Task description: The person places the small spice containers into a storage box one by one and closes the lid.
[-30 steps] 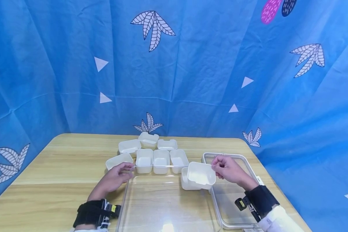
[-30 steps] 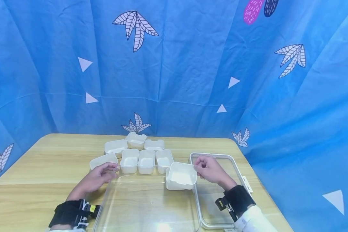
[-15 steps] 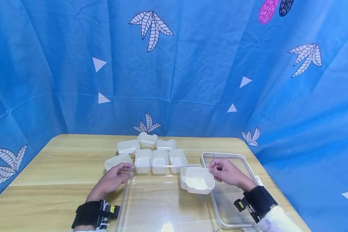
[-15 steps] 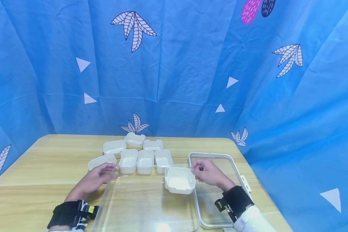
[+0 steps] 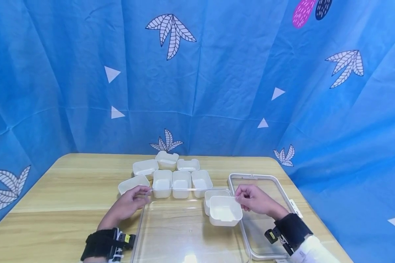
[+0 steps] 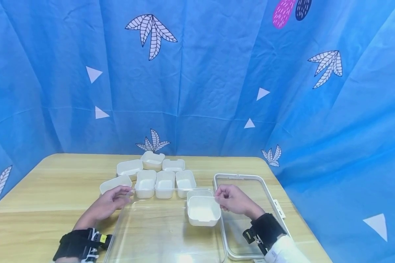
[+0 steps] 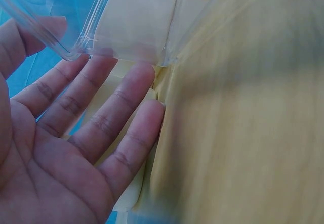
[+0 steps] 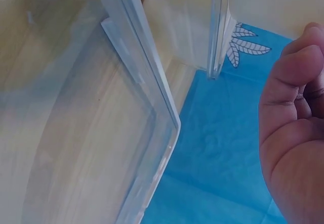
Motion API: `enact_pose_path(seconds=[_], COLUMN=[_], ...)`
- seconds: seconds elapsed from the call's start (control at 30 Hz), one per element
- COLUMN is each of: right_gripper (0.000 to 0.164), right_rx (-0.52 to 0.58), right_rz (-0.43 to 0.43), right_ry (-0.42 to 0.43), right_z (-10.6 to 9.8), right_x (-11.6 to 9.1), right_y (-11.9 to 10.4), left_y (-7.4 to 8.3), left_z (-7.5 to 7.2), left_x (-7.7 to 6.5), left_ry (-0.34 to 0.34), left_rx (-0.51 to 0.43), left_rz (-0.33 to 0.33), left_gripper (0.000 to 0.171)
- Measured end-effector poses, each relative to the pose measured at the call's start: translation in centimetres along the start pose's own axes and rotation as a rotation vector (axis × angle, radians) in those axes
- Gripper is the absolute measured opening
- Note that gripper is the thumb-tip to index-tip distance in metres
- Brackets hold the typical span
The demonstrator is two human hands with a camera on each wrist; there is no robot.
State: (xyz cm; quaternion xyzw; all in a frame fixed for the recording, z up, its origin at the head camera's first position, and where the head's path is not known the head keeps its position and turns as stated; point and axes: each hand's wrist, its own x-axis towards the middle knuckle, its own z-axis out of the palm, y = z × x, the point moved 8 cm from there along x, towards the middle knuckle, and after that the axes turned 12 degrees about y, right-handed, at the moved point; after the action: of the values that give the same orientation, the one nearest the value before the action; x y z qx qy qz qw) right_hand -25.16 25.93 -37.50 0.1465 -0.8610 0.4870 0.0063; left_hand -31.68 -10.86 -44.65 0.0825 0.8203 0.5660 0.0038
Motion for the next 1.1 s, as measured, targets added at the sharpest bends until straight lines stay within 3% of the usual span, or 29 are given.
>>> enact_pose_path(seconds=[0.47, 1.1], right_gripper=[0.005, 0.006], right_rx=[0.038, 0.021], right_rz=[-0.009, 0.005], right_ry=[-0.062, -0.069], right_z=[1.0, 1.5], right_x=[-0.5, -1.0], right_y=[0.2, 1.5], left_y=[0.3, 0.0], left_z=[0.0, 0.0], left_x=[0.0, 0.0], left_ry=[-0.003, 0.019], left_rx=[-0.005, 0.020], left_rz=[0.016, 0.000], left_gripper=[0.042, 0.040])
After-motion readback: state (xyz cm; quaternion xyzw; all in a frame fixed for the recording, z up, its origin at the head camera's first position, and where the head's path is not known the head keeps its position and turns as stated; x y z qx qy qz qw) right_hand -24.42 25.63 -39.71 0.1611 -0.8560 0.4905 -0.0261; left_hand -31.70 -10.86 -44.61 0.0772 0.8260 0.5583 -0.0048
